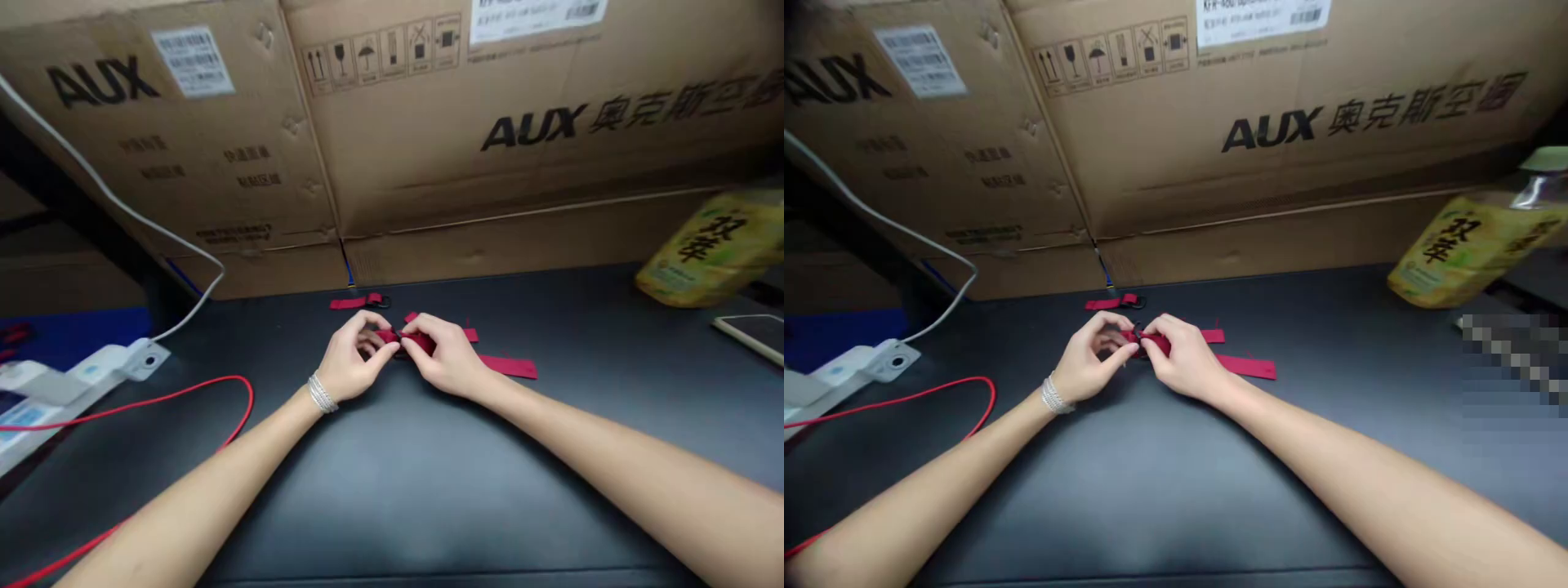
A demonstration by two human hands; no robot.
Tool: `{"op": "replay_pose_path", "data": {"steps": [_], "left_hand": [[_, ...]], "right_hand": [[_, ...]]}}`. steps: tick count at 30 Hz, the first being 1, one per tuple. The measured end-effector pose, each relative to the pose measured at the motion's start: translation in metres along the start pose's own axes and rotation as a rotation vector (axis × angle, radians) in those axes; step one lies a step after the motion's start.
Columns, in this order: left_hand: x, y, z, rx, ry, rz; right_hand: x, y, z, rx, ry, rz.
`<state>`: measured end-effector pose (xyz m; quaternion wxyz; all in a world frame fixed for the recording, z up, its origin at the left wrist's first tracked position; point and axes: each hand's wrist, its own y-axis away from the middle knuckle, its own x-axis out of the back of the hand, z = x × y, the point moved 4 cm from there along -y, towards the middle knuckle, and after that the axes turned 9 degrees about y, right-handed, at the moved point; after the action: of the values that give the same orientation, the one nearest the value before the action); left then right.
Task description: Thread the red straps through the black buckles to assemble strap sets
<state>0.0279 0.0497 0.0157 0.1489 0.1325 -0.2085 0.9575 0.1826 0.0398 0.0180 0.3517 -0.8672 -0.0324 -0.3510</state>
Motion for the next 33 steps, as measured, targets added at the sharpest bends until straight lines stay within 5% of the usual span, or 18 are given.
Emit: {"op": "replay_pose_path", "data": {"steps": [21, 33], "left_hand": [[0.000, 0.001, -0.001, 0.033, -0.057, 0.009], [-0.004, -0.001, -0.014, 0.206, 0.224, 0.023]], "right_hand": [[-0.002, 0.000, -0.001, -0.015, 0.005, -0.039], [-0.003, -0.001, 0.001, -0.039, -0.044, -0.068]]}}
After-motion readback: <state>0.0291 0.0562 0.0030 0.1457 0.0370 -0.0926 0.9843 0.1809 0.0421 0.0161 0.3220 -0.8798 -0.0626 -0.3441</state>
